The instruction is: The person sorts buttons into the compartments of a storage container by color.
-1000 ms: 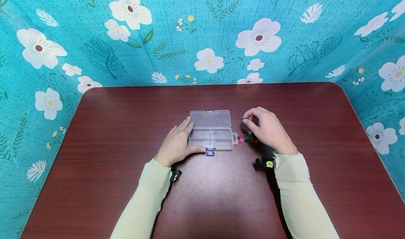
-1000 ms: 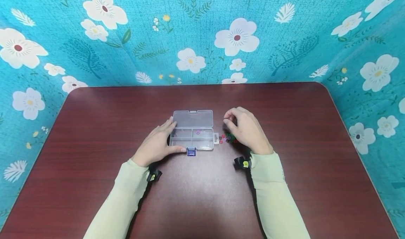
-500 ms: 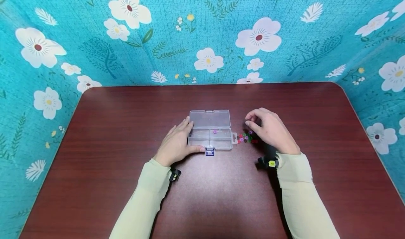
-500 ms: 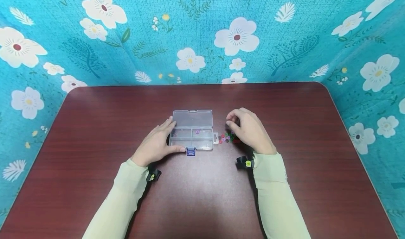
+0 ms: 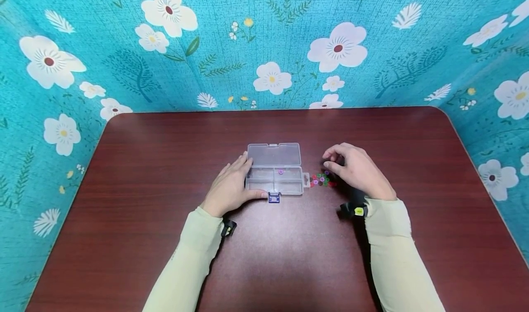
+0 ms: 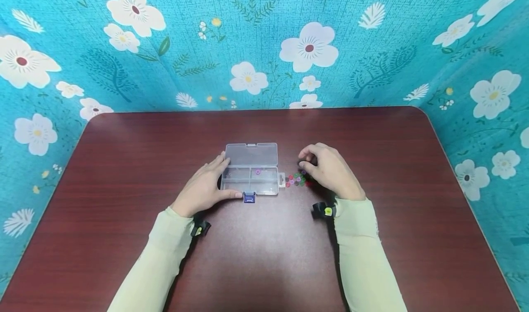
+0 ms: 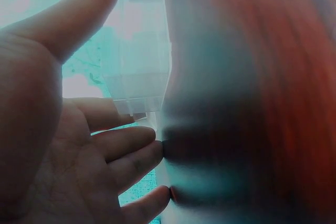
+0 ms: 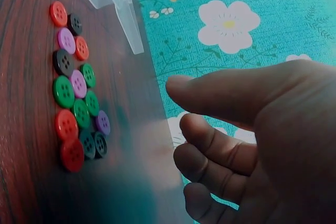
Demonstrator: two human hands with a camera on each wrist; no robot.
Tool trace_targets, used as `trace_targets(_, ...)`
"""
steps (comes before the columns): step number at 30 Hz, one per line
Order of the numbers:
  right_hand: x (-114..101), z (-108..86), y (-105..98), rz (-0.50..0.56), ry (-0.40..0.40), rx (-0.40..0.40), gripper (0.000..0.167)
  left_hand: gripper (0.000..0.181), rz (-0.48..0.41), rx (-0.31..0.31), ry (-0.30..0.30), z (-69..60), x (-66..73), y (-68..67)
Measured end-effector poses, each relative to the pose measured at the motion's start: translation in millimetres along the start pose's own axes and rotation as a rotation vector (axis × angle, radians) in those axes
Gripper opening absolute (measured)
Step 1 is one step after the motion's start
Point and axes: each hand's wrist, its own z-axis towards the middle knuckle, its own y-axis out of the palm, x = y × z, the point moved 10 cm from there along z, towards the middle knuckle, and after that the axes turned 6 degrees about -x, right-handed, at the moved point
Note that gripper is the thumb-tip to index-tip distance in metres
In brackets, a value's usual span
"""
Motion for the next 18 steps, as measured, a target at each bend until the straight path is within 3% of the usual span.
trace_targets(18,10.3,-1.2,1.9,-0.034,0.036,-0.051,0.007,0.109,0.001,0.016,0.013,0.7,0.2,-1.2)
